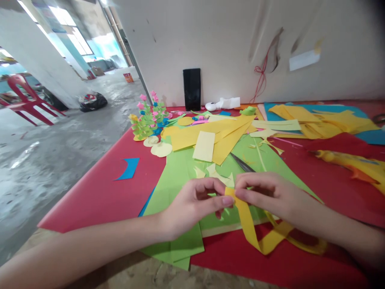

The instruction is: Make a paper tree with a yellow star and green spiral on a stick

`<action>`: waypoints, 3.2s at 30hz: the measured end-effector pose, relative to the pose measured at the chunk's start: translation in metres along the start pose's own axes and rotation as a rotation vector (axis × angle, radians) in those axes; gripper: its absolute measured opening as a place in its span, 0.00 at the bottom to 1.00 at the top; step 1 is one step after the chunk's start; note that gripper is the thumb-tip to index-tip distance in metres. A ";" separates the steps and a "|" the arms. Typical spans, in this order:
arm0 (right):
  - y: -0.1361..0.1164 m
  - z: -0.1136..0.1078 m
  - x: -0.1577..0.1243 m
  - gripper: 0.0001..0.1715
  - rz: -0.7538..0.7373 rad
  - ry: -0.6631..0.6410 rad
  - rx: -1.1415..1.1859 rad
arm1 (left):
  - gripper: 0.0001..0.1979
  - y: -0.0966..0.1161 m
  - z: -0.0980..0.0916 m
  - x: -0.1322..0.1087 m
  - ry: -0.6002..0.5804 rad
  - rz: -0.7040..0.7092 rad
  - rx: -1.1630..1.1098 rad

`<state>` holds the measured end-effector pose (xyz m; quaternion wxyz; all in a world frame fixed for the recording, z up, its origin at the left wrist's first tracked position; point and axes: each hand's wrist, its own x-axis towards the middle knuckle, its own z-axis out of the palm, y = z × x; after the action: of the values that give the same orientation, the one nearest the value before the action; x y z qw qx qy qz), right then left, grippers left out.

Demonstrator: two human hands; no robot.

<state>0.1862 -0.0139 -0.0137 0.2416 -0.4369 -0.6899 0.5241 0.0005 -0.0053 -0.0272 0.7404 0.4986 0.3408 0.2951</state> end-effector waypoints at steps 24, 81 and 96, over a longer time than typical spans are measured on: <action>0.003 -0.002 0.000 0.12 -0.081 0.002 -0.122 | 0.08 -0.006 -0.002 -0.001 -0.093 0.100 0.398; 0.008 0.019 -0.003 0.14 -0.082 0.114 -0.194 | 0.04 -0.007 0.001 0.003 0.125 0.144 0.051; 0.007 0.015 -0.006 0.20 -0.034 0.171 -0.152 | 0.09 -0.010 -0.001 0.001 0.120 0.126 0.145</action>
<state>0.1802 -0.0265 -0.0245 0.2745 -0.4855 -0.7118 0.4269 0.0014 -0.0070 -0.0368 0.6608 0.5526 0.3728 0.3449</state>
